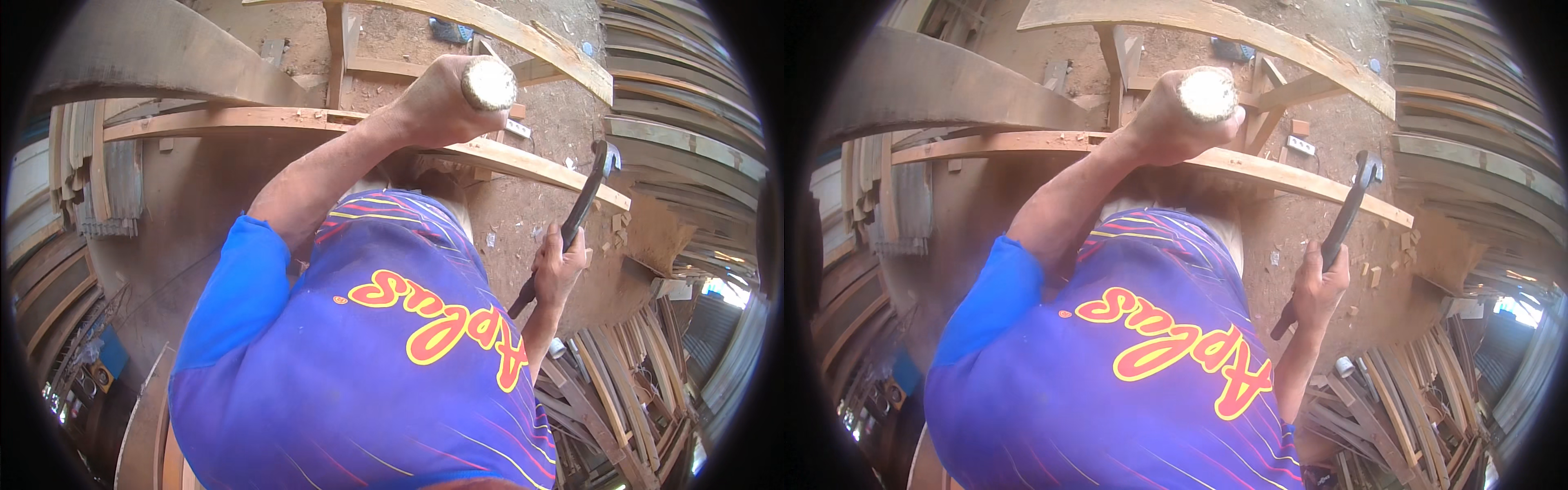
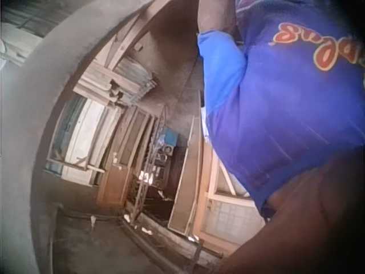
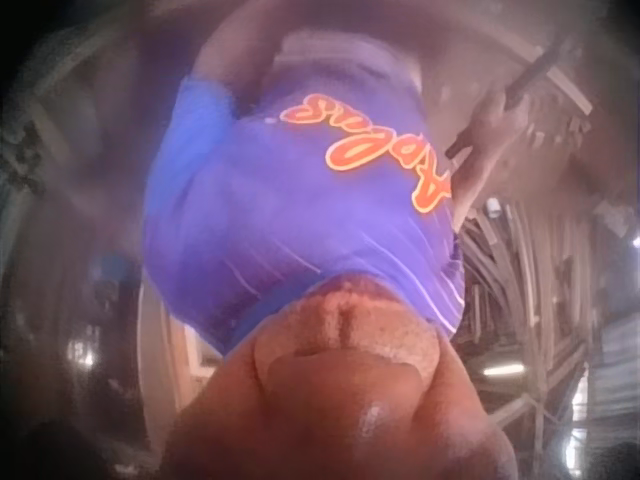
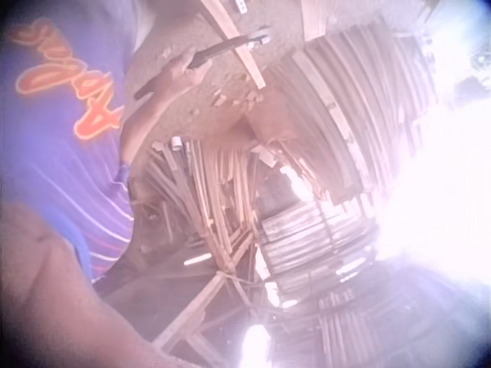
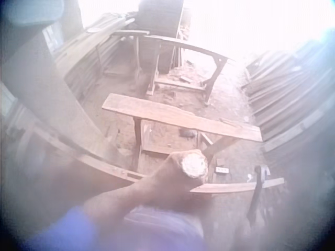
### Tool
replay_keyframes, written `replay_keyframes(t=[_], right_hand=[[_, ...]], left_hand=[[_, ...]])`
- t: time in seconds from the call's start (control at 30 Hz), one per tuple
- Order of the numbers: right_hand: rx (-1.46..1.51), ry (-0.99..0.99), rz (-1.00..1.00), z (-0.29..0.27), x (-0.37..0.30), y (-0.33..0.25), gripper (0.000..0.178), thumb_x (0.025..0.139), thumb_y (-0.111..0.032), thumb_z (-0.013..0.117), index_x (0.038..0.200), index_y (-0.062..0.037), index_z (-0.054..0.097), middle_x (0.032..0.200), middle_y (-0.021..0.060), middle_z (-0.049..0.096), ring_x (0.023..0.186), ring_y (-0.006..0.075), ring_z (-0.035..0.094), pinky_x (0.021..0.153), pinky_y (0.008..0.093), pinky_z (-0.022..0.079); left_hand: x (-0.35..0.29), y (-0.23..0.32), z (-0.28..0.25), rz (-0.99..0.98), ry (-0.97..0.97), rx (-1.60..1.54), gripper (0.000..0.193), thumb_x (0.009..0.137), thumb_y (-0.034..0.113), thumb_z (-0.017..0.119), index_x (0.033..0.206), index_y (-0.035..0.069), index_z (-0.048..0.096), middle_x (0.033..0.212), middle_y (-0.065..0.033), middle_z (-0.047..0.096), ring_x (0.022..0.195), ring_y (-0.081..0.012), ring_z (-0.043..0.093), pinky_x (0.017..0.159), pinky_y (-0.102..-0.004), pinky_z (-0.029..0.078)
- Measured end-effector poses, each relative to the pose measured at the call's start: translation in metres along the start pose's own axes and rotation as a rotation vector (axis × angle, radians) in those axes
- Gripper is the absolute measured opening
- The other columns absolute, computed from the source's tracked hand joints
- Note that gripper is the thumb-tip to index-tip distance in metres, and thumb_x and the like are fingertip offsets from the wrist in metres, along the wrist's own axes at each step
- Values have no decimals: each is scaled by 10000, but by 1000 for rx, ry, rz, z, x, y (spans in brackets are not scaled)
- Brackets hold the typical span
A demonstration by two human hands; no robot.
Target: The person chisels a rectangular groove into a piece of timber using a hammer and a wood chisel, repeatedly striking the chisel to remove wood fibers.
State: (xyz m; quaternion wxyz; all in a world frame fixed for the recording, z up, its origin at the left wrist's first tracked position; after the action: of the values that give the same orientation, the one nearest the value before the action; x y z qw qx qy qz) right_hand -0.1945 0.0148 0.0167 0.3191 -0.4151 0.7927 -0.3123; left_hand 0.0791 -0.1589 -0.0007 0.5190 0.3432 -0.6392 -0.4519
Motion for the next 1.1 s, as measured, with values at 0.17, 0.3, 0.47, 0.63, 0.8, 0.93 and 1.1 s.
replay_keyframes(t=[0.17,0.3,0.47,0.63,0.8,0.93,1.1], right_hand=[[-63,40,-43,-1,-7,-2,186,1007,-192,624,917,-70,517,589,-38,462,456,47,439,413,243,362],[56,31,12,8,-2,1,197,1012,-202,623,917,-74,508,586,-39,455,454,44,440,407,237,356],[104,63,51,-3,-11,13,214,1019,-212,618,904,-75,501,583,-40,454,449,42,443,398,234,346],[122,103,62,-4,-22,40,220,1016,-205,619,889,-76,494,581,-40,458,446,45,442,399,238,338],[125,116,110,-7,-37,62,218,1014,-192,616,882,-73,490,582,-39,463,444,48,437,404,243,331],[141,103,180,-4,-42,62,208,1014,-184,612,888,-64,497,593,-37,467,454,48,439,416,244,334],[31,46,173,2,-40,68,227,1022,-202,617,885,-88,478,603,-30,448,432,50,428,389,224,340]], left_hand=[[-25,-47,-56,-293,-145,-428,70,837,52,654,793,58,600,757,-59,649,733,-234,661,701,-370,562],[19,-6,53,-63,-301,163,296,814,148,749,1090,47,711,904,-139,745,824,-238,741,762,-367,600],[21,-9,34,-95,-266,87,204,840,167,738,985,25,719,896,-132,735,791,-234,711,740,-370,585],[22,10,-20,-49,-204,216,163,870,153,717,820,12,653,732,-46,650,656,-148,617,612,-330,531],[19,32,-49,-321,-55,-19,114,893,97,659,837,39,578,674,-27,565,569,-98,536,521,-270,446],[13,33,-70,-212,77,-143,156,881,101,637,815,72,498,613,-12,502,491,-101,451,490,-265,409],[-2,30,-81,-105,60,-204,116,835,72,680,802,44,572,704,-24,559,628,-106,537,569,-287,434]])
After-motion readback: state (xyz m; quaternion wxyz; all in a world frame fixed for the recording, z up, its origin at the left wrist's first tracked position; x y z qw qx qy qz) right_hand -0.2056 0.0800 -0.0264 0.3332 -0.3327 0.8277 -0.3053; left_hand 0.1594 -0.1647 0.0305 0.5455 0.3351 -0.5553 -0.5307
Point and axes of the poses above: each hand's wrist, its own x-axis towards the middle knuckle, its own z-axis out of the palm, y = z × x, the point moved 6 cm from there along x, towards the middle knuckle
